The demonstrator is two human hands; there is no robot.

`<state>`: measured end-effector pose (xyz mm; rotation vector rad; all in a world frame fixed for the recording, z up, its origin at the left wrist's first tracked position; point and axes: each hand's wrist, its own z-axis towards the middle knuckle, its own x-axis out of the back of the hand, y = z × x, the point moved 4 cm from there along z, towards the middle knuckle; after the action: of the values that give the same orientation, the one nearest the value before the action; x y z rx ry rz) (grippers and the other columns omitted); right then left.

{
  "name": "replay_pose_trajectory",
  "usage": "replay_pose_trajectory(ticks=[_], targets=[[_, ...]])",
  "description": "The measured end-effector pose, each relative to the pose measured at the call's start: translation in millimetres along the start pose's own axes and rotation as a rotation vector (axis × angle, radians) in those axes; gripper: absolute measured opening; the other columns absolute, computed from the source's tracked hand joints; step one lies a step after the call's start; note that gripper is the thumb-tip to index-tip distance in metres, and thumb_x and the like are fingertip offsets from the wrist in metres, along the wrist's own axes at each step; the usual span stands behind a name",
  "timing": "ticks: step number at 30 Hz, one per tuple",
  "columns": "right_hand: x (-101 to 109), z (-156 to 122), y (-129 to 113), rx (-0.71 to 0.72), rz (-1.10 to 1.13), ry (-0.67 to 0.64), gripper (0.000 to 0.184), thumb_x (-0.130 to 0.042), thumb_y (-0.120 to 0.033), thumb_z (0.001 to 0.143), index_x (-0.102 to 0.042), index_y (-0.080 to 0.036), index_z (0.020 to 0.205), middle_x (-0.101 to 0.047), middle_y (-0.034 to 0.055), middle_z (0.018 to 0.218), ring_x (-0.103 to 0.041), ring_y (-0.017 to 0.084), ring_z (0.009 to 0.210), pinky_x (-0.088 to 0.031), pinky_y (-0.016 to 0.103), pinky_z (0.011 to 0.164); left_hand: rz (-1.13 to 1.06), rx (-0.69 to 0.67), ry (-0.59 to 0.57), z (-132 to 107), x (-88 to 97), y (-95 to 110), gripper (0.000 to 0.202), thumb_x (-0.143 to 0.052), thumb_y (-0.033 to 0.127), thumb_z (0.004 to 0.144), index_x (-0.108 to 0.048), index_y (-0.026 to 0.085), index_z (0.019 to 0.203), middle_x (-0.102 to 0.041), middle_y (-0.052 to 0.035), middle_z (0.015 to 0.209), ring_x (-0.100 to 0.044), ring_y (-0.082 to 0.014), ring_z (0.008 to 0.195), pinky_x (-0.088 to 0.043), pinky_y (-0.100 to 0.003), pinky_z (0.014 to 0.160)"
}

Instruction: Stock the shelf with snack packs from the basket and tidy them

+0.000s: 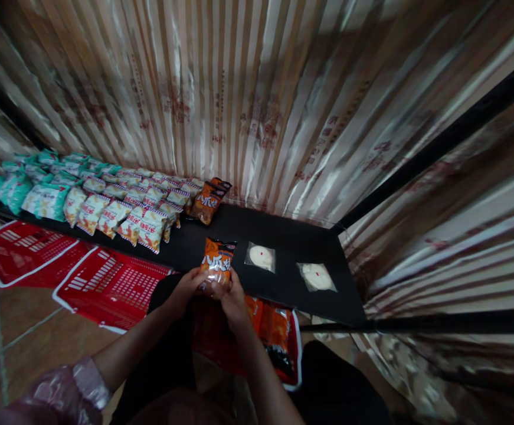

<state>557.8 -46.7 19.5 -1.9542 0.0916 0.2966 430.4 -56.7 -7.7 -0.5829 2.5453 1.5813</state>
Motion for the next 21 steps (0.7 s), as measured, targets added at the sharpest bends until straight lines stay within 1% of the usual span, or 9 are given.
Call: replay_pose_trajectory(ticks=[2,5,7,10,12,15,18,21], targets=[[-5.5,12.3,0.7,0.009,0.004,-0.013,0.081,-0.075,-0.033,0.057,-0.042,-0.02,0.13,-0.069,0.006,0.103,-0.067,0.022,0.086,-0.053,0.036,0.081,-0.026,-0.043,0.005,7.0,4.7,-2.9,0.051,-0.078,0.047,0.056,-0.062,0.015,0.092,-0.07,-0.0044,0.085,-0.065,-0.0209,0.083,-0.049,-0.028,0.073],[-14.3,29.5,2.7,0.026,-0.009,-0.023,0.08,-0.075,-0.031,0.056,-0.042,-0.019,0.129,-0.069,0.0058,0.103,-0.066,0.022,0.088,-0.052,0.035,0.081,-0.092,-0.086,-0.01,18.3,12.0,-3.8,0.056,-0.08,0.043,0.054,-0.06,0.015,0.097,-0.07,-0.0071,0.092,-0.065,-0.0225,0.088,-0.049,-0.032,0.081],[-20.0,38.7,3.1,0.04,-0.026,-0.013,0.078,-0.074,-0.032,0.056,-0.044,-0.02,0.128,-0.069,0.0054,0.102,-0.066,0.021,0.087,-0.052,0.034,0.081,-0.127,-0.114,0.008,26.4,18.7,-0.7,0.062,-0.082,0.041,0.051,-0.058,0.014,0.101,-0.07,-0.0091,0.097,-0.065,-0.0236,0.091,-0.048,-0.033,0.085],[-28.1,49.2,2.9,0.035,-0.054,-0.003,0.08,-0.075,-0.033,0.054,-0.045,-0.02,0.127,-0.069,0.0046,0.098,-0.066,0.02,0.083,-0.053,0.033,0.079,-0.136,-0.154,0.055,37.7,30.2,8.1,0.07,-0.085,0.037,0.045,-0.055,0.013,0.103,-0.07,-0.0099,0.095,-0.065,-0.0247,0.093,-0.048,-0.036,0.087],[-33.5,55.1,2.6,0.018,-0.058,-0.024,0.077,-0.076,-0.033,0.053,-0.047,-0.02,0.123,-0.07,0.0043,0.095,-0.067,0.02,0.081,-0.053,0.034,0.078,-0.111,-0.165,0.059,43.4,36.7,14.9,0.069,-0.085,0.035,0.046,-0.054,0.013,0.104,-0.07,-0.0094,0.094,-0.065,-0.0246,0.093,-0.048,-0.037,0.087],[-41.1,63.5,2.2,-0.007,-0.045,-0.072,0.065,-0.077,-0.032,0.054,-0.053,-0.02,0.113,-0.07,0.0042,0.094,-0.067,0.02,0.081,-0.053,0.034,0.079,-0.066,-0.173,0.042,49.1,44.0,24.8,0.064,-0.084,0.033,0.048,-0.055,0.014,0.101,-0.07,-0.0085,0.093,-0.065,-0.024,0.093,-0.049,-0.036,0.086],[-46.6,70.8,-0.4,-0.011,-0.059,-0.075,0.059,-0.077,-0.029,0.051,-0.055,-0.02,0.105,-0.07,0.0024,0.09,-0.067,0.02,0.081,-0.053,0.034,0.078,-0.036,-0.197,0.028,54.0,48.7,33.3,0.06,-0.083,0.03,0.049,-0.054,0.014,0.099,-0.07,-0.0073,0.092,-0.065,-0.0232,0.093,-0.049,-0.035,0.086],[-52.8,75.9,-6.0,0.007,-0.102,-0.074,0.052,-0.075,-0.026,0.052,-0.057,-0.021,0.1,-0.071,0.001,0.088,-0.067,0.019,0.081,-0.052,0.034,0.079,-0.029,-0.203,0.009,60.5,50.6,38.6,0.059,-0.082,0.025,0.051,-0.054,0.015,0.102,-0.069,-0.0074,0.095,-0.065,-0.0224,0.094,-0.048,-0.035,0.089]])
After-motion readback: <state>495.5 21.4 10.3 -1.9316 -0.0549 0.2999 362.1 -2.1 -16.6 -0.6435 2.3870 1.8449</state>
